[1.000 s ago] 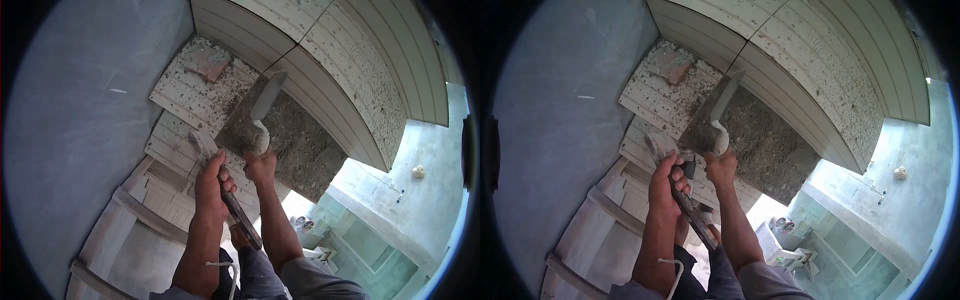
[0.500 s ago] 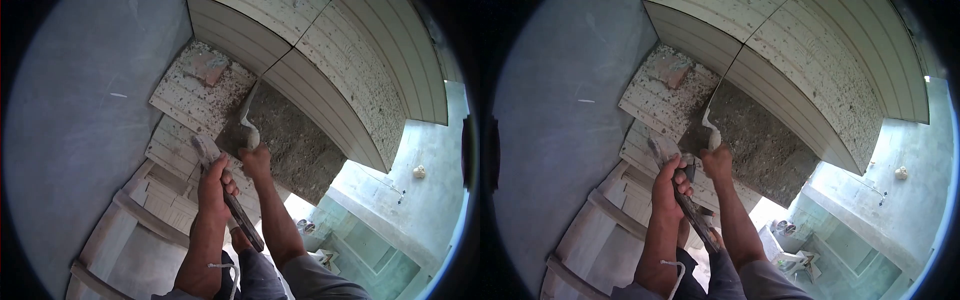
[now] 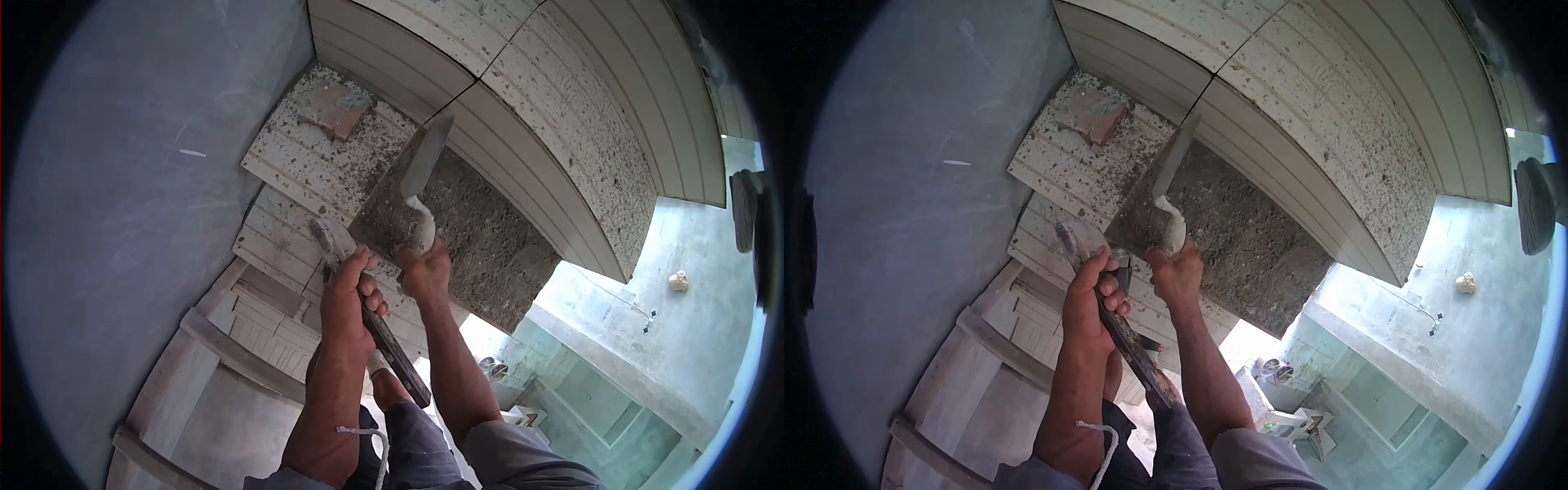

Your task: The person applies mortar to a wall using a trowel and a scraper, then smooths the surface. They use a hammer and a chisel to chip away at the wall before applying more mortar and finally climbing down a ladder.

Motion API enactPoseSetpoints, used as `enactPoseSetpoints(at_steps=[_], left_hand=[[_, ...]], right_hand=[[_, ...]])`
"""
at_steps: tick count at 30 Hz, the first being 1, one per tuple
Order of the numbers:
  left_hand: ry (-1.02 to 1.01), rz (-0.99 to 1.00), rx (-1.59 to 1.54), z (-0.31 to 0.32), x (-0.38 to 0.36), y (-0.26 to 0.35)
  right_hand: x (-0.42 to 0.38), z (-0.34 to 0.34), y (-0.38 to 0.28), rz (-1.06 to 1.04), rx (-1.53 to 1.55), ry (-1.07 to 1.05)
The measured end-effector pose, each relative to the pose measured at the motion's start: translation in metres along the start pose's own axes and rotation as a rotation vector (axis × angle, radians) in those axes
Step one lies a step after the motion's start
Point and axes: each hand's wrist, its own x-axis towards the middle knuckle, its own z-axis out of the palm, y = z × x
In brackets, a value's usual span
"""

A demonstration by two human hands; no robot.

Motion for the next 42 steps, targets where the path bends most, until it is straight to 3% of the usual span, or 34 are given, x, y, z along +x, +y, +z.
enactPoseSetpoints(at_steps=[5,11,16,18,22,24,27,30,34,36,42], left_hand=[[-0.016,-0.01,-0.006,-0.001,0.0,0.005],[-0.022,-0.001,-0.018,-0.002,0.004,0.005],[-0.035,-0.01,0.023,0.002,0.001,0.0],[-0.038,-0.022,0.039,0.0,0.0,-0.003],[-0.033,-0.037,0.026,-0.002,0.0,0.0],[-0.021,-0.015,0.016,-0.003,0.0,-0.001],[-0.014,0.008,0.003,-0.005,0.001,0.002],[-0.031,0.006,0.014,-0.006,-0.002,-0.002],[-0.023,-0.012,0.023,-0.003,-0.003,0.0],[-0.045,0.01,0.02,0.001,0.001,0.004],[-0.015,-0.007,0.028,-0.007,0.0,0.0]], right_hand=[[-0.008,0.009,0.018,0.016,0.25,0.062],[0.015,0.009,0.027,0.154,0.177,-0.094],[0.006,0.011,0.026,0.032,0.242,-0.035],[0.013,0.013,0.02,0.169,0.197,-0.162],[0.008,0.015,0.022,-0.006,0.31,-0.012],[0.021,0.015,0.024,0.124,0.131,-0.194],[0.007,0.011,0.023,0.022,0.262,-0.072],[0.025,0.015,0.035,0.138,0.036,-0.189],[-0.006,0.007,0.04,0.165,0.061,-0.157],[0.0,0.015,0.046,-0.051,-0.175,-0.003],[0.042,-0.004,0.035,-0.052,-0.224,-0.024]])
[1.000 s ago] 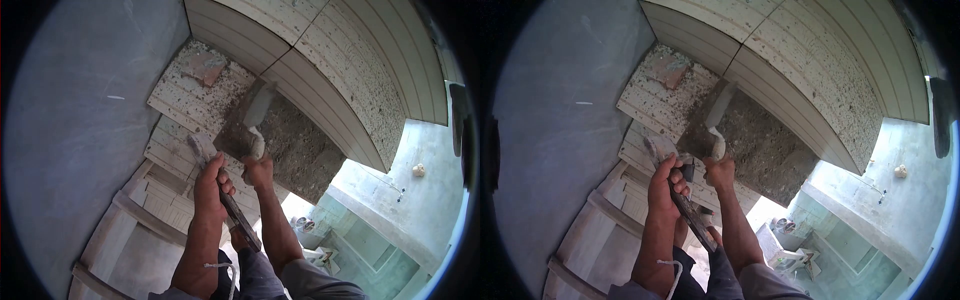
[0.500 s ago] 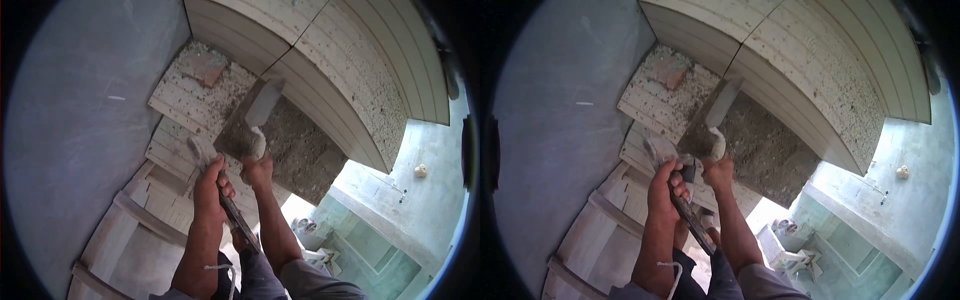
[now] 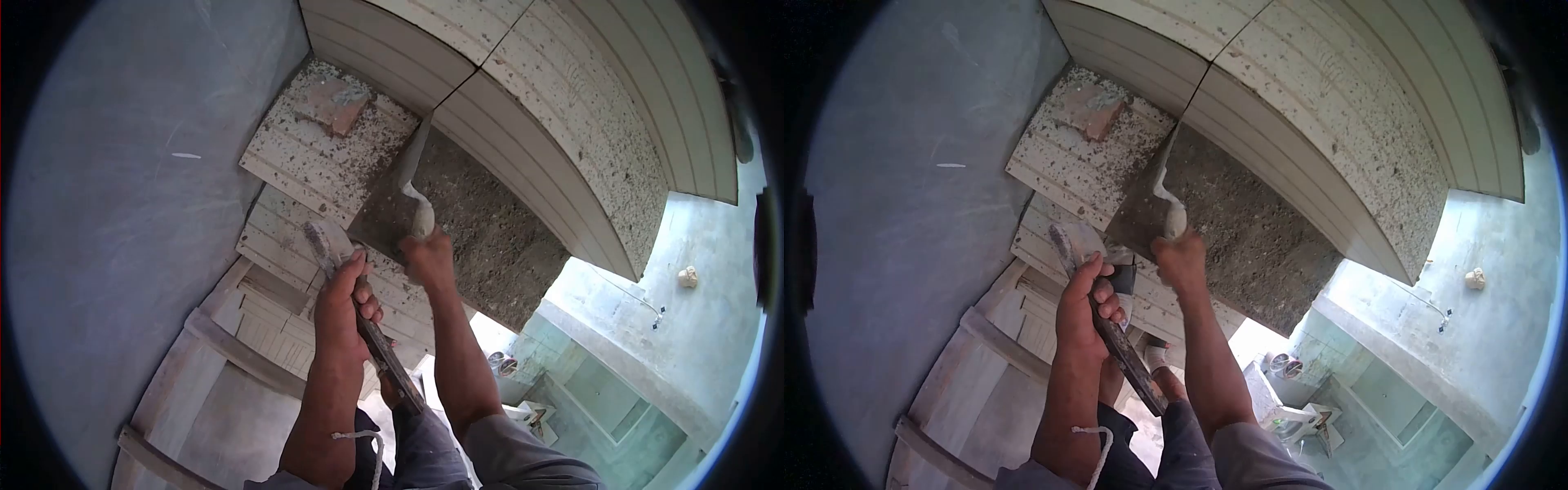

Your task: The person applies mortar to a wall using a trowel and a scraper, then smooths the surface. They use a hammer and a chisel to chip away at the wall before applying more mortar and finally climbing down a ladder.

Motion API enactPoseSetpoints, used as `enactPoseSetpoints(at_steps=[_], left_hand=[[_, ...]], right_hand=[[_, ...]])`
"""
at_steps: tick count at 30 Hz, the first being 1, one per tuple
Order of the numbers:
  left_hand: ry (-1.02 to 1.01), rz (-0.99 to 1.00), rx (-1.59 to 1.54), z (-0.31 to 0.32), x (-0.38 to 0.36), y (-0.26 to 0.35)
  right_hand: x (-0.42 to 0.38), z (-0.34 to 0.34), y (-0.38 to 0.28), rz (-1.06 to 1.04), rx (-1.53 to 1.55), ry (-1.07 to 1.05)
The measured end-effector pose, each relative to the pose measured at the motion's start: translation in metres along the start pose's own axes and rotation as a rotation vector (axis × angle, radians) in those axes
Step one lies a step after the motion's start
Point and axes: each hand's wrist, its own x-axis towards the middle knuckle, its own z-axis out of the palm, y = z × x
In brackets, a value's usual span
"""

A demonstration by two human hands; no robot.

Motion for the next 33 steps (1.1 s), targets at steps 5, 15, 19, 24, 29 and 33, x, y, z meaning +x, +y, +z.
enactPoseSetpoints(at_steps=[5,15,19,24,29,33], left_hand=[[0.015,-0.008,-0.023,0.011,0.002,0.005],[-0.017,-0.013,-0.035,0.02,0.011,0.013],[-0.025,-0.028,-0.04,0.012,0.011,0.014],[0.022,-0.008,-0.033,0.01,0.008,0.012],[0.032,-0.028,-0.025,0.009,0.005,0.008],[0.017,-0.025,-0.027,0.009,0.006,0.007]], right_hand=[[-0.007,-0.021,-0.031,-0.042,-0.077,-0.084],[-0.053,0.049,0.0,0.121,0.12,0.016],[-0.044,0.04,-0.005,0.034,0.256,0.092],[-0.026,0.029,-0.016,0.15,0.324,-0.064],[-0.022,0.029,-0.013,0.156,0.368,-0.059],[-0.029,0.03,-0.015,0.149,0.372,-0.017]])
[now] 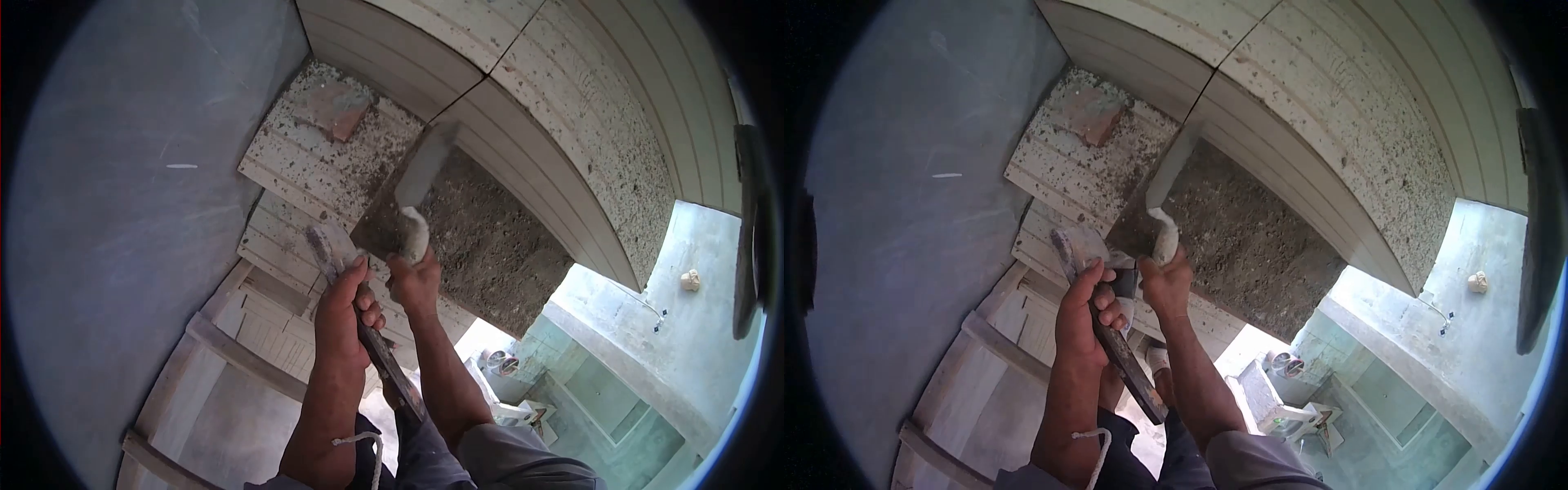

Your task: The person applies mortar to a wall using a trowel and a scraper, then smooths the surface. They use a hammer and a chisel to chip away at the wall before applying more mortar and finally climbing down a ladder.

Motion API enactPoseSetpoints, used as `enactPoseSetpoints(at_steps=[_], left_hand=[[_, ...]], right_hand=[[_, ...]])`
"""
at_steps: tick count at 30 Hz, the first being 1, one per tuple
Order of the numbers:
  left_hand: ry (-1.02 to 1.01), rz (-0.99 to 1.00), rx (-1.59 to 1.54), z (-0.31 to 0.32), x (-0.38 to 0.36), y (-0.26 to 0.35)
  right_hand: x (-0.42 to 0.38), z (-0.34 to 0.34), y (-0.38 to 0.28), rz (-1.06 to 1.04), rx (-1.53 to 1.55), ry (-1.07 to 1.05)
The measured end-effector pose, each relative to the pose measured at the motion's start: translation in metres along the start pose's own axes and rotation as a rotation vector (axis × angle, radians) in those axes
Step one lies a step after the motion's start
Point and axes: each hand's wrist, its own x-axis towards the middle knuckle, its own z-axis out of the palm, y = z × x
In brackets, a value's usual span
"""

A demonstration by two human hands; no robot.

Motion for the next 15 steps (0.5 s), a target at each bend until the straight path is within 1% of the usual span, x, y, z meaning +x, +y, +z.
enactPoseSetpoints(at_steps=[2,3,5,6,8,9,10,12,13,15], left_hand=[[-0.003,0.001,0.01,-0.002,0.0,0.0],[0.002,0.015,0.006,-0.003,-0.001,-0.001],[-0.006,0.04,0.003,-0.001,0.001,0.0],[0.001,0.038,-0.001,0.0,0.002,0.0],[0.032,0.019,-0.003,-0.006,-0.002,-0.002],[0.022,0.035,-0.004,-0.005,-0.002,-0.001],[0.01,0.046,-0.004,-0.003,-0.003,-0.001],[-0.008,0.045,-0.009,-0.001,-0.003,0.001],[0.007,0.033,-0.018,-0.004,-0.005,-0.001],[0.024,0.033,-0.008,-0.008,-0.008,-0.003]], right_hand=[[0.001,0.004,-0.001,-0.13,0.153,0.009],[0.0,0.002,-0.001,-0.128,0.152,0.013],[0.006,0.004,-0.005,0.032,0.07,-0.069],[0.006,0.006,-0.008,0.03,0.072,-0.075],[-0.007,0.005,-0.007,-0.085,0.239,0.026],[0.001,0.004,-0.002,-0.062,0.159,-0.015],[0.003,-0.001,0.003,-0.066,0.156,-0.01],[0.008,-0.003,0.0,0.005,0.063,-0.057],[0.0,-0.003,-0.004,-0.05,0.145,-0.025],[-0.001,-0.001,0.004,-0.025,0.102,-0.06]])
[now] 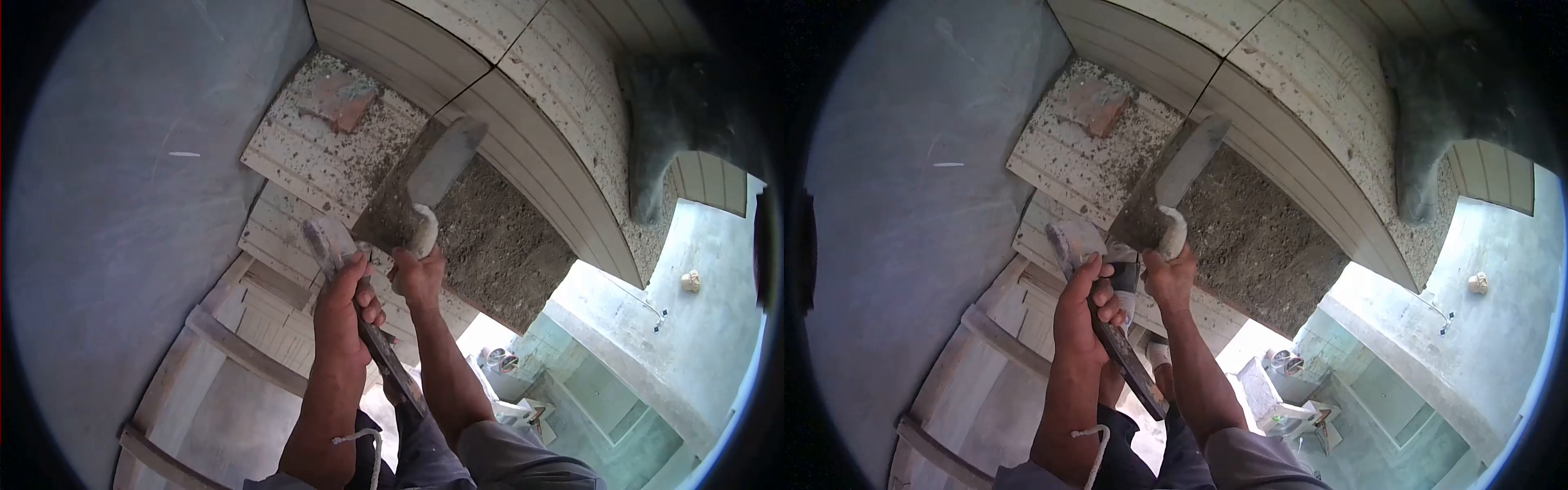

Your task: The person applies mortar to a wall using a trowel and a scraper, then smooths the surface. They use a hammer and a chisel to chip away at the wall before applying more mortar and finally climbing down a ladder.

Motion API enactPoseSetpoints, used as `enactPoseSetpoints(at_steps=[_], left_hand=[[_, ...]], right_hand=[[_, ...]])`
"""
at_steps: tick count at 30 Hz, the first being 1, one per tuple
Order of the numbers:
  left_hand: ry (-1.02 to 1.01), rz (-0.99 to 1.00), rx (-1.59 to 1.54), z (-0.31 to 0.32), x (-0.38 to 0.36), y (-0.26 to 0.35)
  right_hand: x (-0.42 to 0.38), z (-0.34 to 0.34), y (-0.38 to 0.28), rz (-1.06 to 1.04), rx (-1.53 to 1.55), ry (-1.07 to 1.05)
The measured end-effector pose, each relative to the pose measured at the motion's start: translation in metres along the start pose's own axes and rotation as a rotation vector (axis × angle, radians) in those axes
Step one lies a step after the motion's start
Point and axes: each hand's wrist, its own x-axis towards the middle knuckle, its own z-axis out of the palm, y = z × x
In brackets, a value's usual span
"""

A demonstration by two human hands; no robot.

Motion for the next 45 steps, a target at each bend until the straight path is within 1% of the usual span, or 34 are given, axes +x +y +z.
enactPoseSetpoints(at_steps=[1,2,3,5,6,7,9,13,15,16,18,19,21,22,24,25,27,28,30,31,33,34,36,37,39,40,42,43,45], left_hand=[[-0.015,0.015,0.009,0.002,0.001,0.0],[-0.025,0.017,0.008,0.003,-0.001,-0.001],[-0.034,0.008,-0.002,0.002,-0.001,-0.002],[-0.018,-0.005,-0.017,-0.003,0.0,-0.003],[-0.015,-0.024,-0.026,-0.006,-0.001,-0.005],[-0.031,-0.027,-0.034,-0.005,0.001,-0.003],[-0.022,-0.02,-0.041,-0.008,0.0,-0.002],[-0.003,0.001,-0.026,-0.007,-0.002,0.0],[-0.008,-0.006,-0.026,-0.009,-0.001,0.0],[-0.02,-0.011,-0.032,-0.009,-0.001,-0.001],[-0.029,-0.013,-0.028,-0.008,-0.001,-0.004],[-0.034,-0.002,-0.026,-0.008,0.001,-0.003],[-0.03,-0.01,-0.026,-0.009,-0.001,-0.004],[-0.047,-0.014,-0.024,-0.007,0.0,-0.004],[-0.046,-0.015,-0.008,-0.006,-0.001,-0.005],[-0.039,-0.01,0.003,-0.005,0.0,-0.004],[-0.022,-0.02,0.0,-0.006,-0.001,-0.004],[-0.02,-0.025,0.002,-0.005,-0.002,-0.003],[-0.031,-0.019,0.005,-0.006,-0.002,-0.005],[-0.037,-0.01,0.005,-0.005,-0.001,-0.004],[-0.039,0.0,0.006,-0.005,0.0,-0.004],[-0.047,0.004,0.02,-0.006,-0.003,-0.005],[-0.055,0.009,0.023,-0.008,-0.002,-0.007],[-0.053,0.009,0.026,-0.009,-0.001,-0.007],[-0.047,0.009,0.015,-0.007,-0.001,-0.005],[-0.044,-0.001,0.02,-0.009,-0.004,-0.005],[-0.055,0.004,0.015,-0.009,-0.005,-0.006],[-0.054,0.001,0.003,-0.009,-0.005,-0.007],[-0.054,0.007,0.001,-0.007,-0.007,-0.007]], right_hand=[[0.007,0.0,0.001,-0.006,-0.036,-0.031],[0.019,-0.002,0.013,0.107,-0.179,-0.112],[0.02,0.002,0.016,0.096,-0.177,-0.11],[0.011,0.011,0.034,-0.239,-0.079,0.081],[-0.006,0.017,0.0,-0.136,0.069,0.077],[-0.004,0.017,-0.001,-0.139,0.075,0.075],[-0.004,0.013,-0.003,-0.056,0.07,0.077],[-0.003,0.011,0.0,-0.029,0.108,0.08],[0.002,0.011,0.004,-0.109,0.106,0.069],[0.002,0.01,0.003,-0.113,0.105,0.07],[-0.001,0.006,-0.003,0.083,-0.019,0.015],[0.0,0.007,-0.006,0.075,-0.019,0.01],[-0.008,0.007,-0.003,-0.039,0.142,0.093],[-0.004,0.006,0.002,-0.041,0.147,0.096],[0.006,0.004,0.006,0.053,-0.031,-0.088],[0.006,0.004,0.003,0.046,-0.03,-0.088],[-0.008,0.002,0.005,-0.039,0.137,0.041],[-0.006,0.001,0.01,-0.034,0.139,0.045],[0.003,0.001,0.009,0.075,-0.017,-0.104],[0.003,0.002,0.004,0.064,-0.016,-0.104],[-0.01,0.001,0.0,-0.043,0.165,0.009],[-0.011,-0.001,0.008,-0.029,0.165,0.015],[0.005,-0.002,0.01,0.088,-0.054,-0.121],[0.004,-0.002,0.007,0.08,-0.055,-0.121],[-0.005,0.0,0.007,-0.04,0.118,0.026],[-0.007,-0.001,0.014,-0.026,0.12,0.03],[0.006,0.001,0.011,0.059,-0.172,-0.023],[0.005,0.0,0.005,0.051,-0.172,-0.021],[-0.003,-0.005,-0.003,-0.022,-0.334,0.035]])
